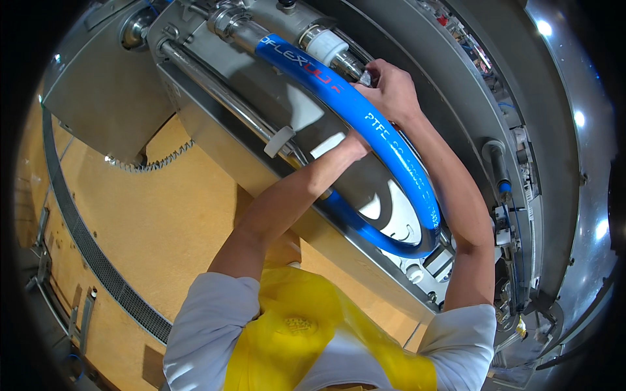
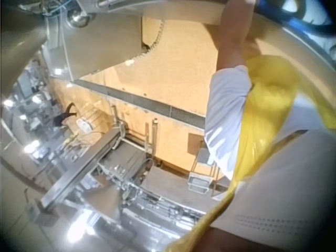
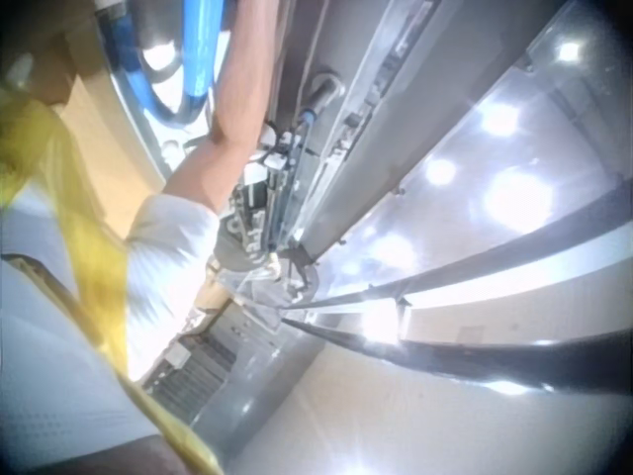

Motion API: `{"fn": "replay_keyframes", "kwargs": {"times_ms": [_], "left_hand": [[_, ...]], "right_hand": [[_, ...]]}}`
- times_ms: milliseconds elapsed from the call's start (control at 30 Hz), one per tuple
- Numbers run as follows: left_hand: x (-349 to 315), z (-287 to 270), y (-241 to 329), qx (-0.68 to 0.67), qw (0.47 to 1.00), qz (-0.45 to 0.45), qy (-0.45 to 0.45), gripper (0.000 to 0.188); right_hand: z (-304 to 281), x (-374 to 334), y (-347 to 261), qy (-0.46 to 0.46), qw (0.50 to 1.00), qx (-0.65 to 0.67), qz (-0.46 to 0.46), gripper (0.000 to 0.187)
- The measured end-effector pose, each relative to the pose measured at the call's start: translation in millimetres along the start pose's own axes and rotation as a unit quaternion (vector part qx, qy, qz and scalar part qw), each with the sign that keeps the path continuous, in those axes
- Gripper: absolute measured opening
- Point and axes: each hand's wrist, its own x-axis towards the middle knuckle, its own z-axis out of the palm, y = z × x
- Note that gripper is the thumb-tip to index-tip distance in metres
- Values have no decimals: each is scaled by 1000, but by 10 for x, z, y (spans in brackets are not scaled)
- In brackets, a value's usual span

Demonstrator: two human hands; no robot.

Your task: The person assembles components of a stainless steel machine, attaching a blue hose to a metal fitting, installing a white brush assembly, and securing parts with a wrench. The person moves around the machine to reach different sections and uses tools to tighten connections.

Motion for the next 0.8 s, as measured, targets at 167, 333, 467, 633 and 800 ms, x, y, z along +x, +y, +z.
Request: {"fn": "replay_keyframes", "kwargs": {"times_ms": [167, 333, 467, 633, 800], "left_hand": [[-20, 60, 83, 36, 999, 2, -18, 37], [-36, 79, 88, -35, 999, 14, 17, 36], [74, -99, -22, 81, 996, 39, -4, 34], [63, -77, -24, 193, 979, 52, 34, 31], [43, -56, -39, 196, 977, 59, 55, 27]], "right_hand": [[30, 18, -104, 8, 993, 80, 82, 68], [115, 165, -196, -8, 997, 38, 62, 73], [66, 146, -86, -13, 997, 71, 1, 65], [114, 168, 108, -68, 964, 239, 98, 54], [117, 281, 176, -131, 915, 292, 246, 54]]}}
